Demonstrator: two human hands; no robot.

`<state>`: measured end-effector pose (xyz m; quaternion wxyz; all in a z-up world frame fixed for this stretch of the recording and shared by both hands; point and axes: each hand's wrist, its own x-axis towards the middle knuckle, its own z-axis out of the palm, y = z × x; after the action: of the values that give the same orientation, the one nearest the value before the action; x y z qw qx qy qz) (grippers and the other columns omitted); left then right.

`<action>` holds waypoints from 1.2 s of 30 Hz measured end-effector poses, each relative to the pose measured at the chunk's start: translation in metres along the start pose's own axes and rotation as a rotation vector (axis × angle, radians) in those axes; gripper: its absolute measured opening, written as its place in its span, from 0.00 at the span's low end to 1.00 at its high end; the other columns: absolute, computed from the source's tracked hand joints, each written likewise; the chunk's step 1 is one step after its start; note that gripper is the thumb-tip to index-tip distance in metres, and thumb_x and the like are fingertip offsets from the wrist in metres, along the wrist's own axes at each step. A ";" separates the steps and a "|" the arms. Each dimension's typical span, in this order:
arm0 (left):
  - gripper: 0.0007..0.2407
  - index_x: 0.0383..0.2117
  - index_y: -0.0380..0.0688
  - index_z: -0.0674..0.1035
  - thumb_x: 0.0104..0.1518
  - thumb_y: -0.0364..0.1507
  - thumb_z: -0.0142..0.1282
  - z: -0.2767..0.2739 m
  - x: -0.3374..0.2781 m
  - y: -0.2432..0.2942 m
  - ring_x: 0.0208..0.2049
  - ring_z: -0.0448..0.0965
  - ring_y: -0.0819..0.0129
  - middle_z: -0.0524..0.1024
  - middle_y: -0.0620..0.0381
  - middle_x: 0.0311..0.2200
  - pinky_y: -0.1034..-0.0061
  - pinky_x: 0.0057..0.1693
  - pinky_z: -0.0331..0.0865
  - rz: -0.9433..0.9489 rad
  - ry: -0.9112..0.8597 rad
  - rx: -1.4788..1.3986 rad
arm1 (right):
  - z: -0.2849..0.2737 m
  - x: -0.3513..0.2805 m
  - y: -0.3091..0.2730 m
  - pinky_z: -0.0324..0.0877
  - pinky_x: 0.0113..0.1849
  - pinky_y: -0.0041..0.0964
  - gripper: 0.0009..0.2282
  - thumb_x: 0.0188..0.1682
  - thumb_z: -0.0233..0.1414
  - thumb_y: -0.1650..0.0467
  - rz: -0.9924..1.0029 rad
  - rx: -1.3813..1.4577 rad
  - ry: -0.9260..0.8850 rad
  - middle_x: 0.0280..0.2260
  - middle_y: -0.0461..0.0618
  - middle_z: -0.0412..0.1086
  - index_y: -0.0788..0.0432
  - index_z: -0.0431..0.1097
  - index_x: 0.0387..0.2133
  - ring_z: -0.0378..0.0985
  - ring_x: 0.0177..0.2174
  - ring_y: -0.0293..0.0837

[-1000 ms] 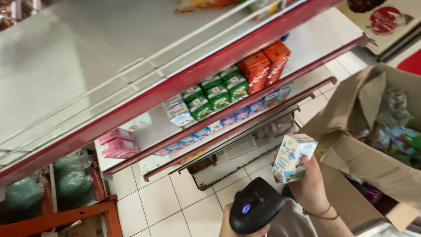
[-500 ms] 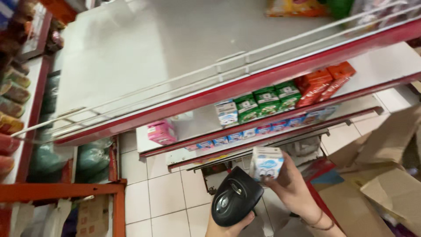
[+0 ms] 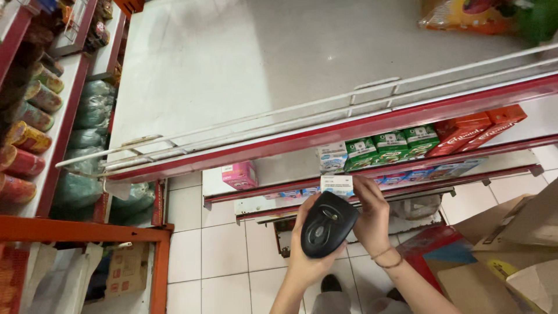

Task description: The person repeatedly picks small packaged items from a cardboard box, scans each with a handheld barcode scanner, and places them onto a refrigerated display shelf. The person handles multiple items one at a time, including red, green, pink, and white packages, and arranges them in rows on the shelf.

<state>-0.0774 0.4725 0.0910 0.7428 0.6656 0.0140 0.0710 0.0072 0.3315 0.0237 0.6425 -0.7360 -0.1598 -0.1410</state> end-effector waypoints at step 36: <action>0.39 0.68 0.37 0.63 0.43 0.21 0.69 -0.006 0.047 -0.034 0.59 0.75 0.64 0.73 0.49 0.59 0.70 0.66 0.67 0.079 -0.020 0.000 | 0.038 0.018 0.039 0.73 0.44 0.36 0.10 0.44 0.59 0.82 -0.081 -0.095 0.342 0.40 0.51 0.71 0.64 0.71 0.37 0.76 0.41 0.44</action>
<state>-0.0285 0.4803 0.0604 0.7394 0.6664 -0.0197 0.0936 0.0402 0.3653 -0.0092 0.6187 -0.7238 -0.0706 -0.2972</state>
